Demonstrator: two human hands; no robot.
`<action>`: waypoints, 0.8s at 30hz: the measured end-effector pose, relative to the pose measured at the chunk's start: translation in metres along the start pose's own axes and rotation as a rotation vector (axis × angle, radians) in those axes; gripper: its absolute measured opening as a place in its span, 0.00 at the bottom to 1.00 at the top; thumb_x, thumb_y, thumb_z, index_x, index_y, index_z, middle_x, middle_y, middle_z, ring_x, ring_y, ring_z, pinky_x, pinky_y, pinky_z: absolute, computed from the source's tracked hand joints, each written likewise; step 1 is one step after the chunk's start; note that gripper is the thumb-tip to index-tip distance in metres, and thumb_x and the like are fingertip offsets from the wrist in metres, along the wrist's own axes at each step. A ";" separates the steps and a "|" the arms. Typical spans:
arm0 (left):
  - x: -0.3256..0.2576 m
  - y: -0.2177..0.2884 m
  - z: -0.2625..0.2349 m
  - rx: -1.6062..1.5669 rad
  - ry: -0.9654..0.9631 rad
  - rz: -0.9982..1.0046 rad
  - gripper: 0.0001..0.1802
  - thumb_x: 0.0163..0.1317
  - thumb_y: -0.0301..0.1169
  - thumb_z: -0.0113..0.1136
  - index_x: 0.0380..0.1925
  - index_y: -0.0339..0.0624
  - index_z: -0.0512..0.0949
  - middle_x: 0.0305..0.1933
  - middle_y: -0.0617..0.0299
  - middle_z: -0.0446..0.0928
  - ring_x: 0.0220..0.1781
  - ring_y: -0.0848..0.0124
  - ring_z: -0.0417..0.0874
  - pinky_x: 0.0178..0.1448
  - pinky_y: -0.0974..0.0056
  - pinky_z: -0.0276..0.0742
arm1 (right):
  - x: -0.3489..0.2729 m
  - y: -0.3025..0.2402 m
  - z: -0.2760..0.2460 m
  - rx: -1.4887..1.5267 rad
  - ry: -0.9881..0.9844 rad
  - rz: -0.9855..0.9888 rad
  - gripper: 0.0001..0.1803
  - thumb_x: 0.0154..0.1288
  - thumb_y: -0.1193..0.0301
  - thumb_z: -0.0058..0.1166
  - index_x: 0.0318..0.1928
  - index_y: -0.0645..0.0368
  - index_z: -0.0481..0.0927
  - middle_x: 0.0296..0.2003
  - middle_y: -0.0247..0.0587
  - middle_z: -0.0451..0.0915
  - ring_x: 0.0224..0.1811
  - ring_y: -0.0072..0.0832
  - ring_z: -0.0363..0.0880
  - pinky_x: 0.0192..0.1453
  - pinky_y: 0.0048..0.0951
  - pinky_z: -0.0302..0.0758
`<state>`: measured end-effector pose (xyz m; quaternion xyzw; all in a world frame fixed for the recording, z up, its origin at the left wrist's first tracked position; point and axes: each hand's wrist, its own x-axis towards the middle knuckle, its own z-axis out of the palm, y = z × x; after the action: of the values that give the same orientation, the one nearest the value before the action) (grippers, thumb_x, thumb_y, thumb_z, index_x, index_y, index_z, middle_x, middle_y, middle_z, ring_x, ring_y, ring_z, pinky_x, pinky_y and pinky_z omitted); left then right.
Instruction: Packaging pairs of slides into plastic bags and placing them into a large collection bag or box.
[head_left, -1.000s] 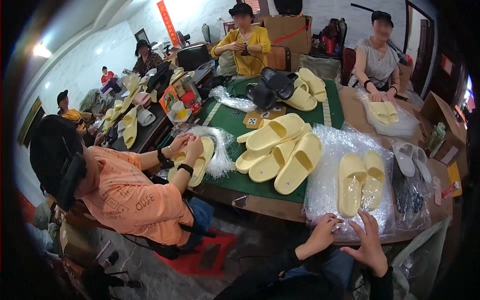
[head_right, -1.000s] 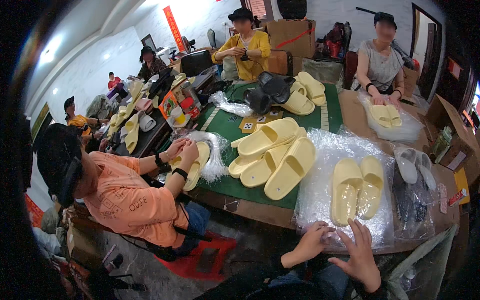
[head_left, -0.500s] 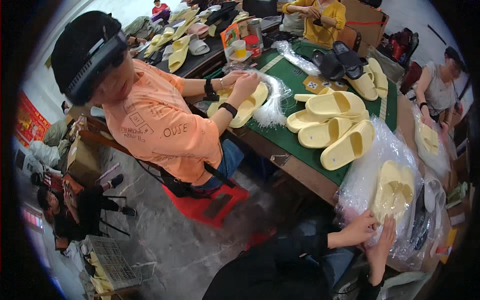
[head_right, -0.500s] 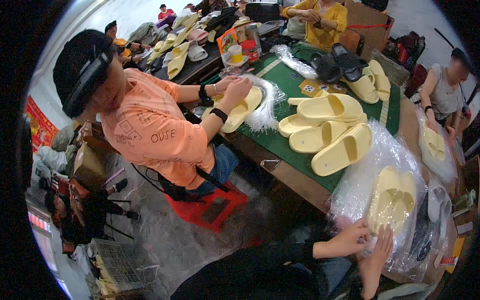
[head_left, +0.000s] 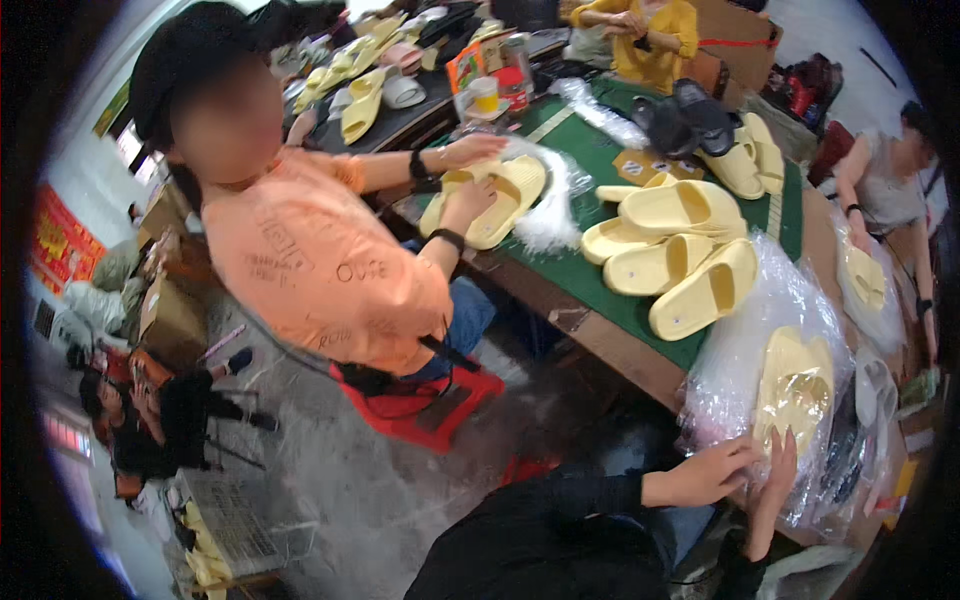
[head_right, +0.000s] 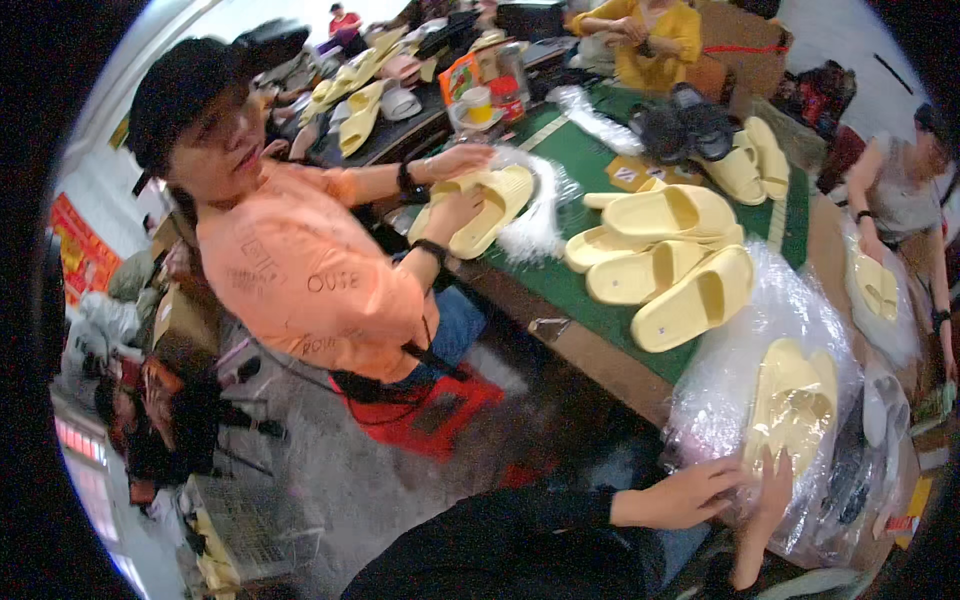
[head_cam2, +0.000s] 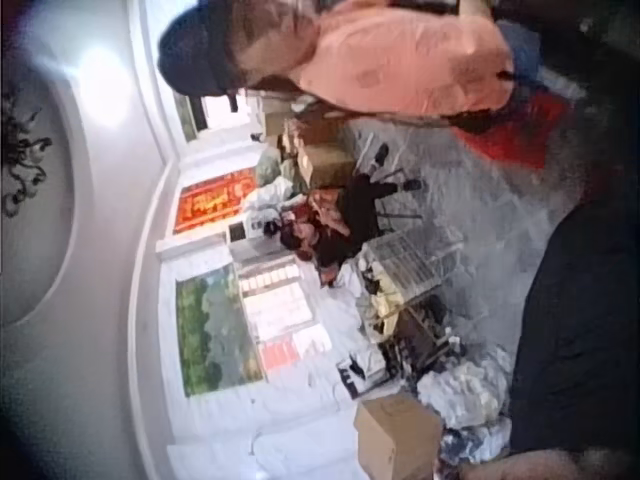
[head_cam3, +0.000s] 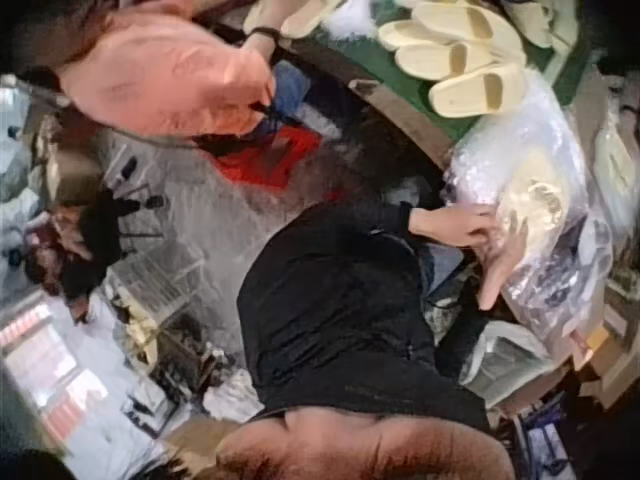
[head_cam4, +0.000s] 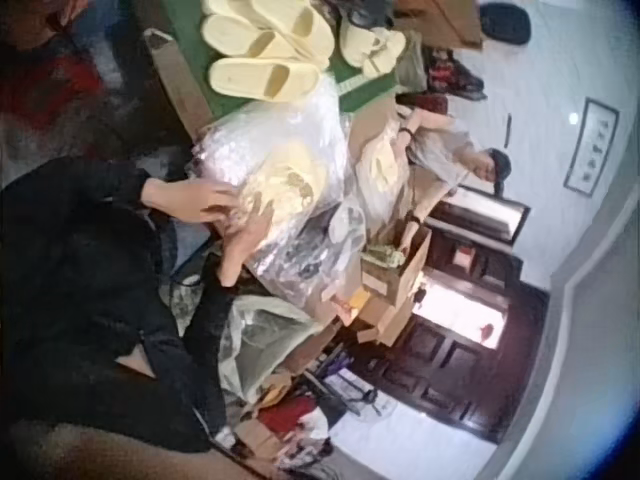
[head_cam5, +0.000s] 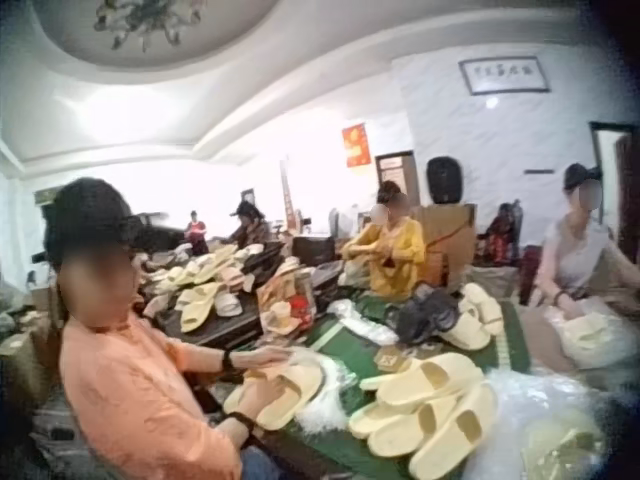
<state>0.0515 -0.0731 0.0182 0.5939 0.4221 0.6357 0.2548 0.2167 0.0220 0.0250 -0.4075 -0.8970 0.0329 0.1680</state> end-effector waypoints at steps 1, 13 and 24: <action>-0.006 0.001 -0.009 0.078 -0.063 -0.031 0.10 0.59 0.27 0.57 0.39 0.37 0.73 0.43 0.51 0.71 0.42 0.53 0.75 0.46 0.56 0.73 | -0.002 0.006 0.004 -0.028 -0.005 -0.001 0.32 0.57 0.70 0.52 0.65 0.51 0.68 0.65 0.52 0.63 0.68 0.49 0.59 0.70 0.44 0.57; -0.131 -0.043 -0.136 0.671 -1.199 -0.806 0.38 0.68 0.60 0.33 0.34 0.34 0.79 0.32 0.39 0.79 0.37 0.43 0.81 0.42 0.46 0.77 | -0.002 -0.019 -0.011 -0.021 -0.028 0.088 0.29 0.56 0.72 0.55 0.60 0.48 0.71 0.62 0.51 0.65 0.64 0.50 0.62 0.66 0.50 0.61; -0.074 -0.007 -0.083 0.556 -0.686 -0.289 0.15 0.62 0.37 0.57 0.37 0.35 0.77 0.39 0.45 0.78 0.43 0.47 0.78 0.46 0.51 0.74 | 0.007 -0.025 -0.002 0.005 -0.081 0.013 0.37 0.49 0.70 0.59 0.64 0.48 0.66 0.63 0.43 0.66 0.64 0.48 0.65 0.63 0.46 0.67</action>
<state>-0.0178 -0.1494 -0.0225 0.7508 0.5462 0.2233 0.2969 0.1952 0.0102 0.0336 -0.4110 -0.9004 0.0529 0.1324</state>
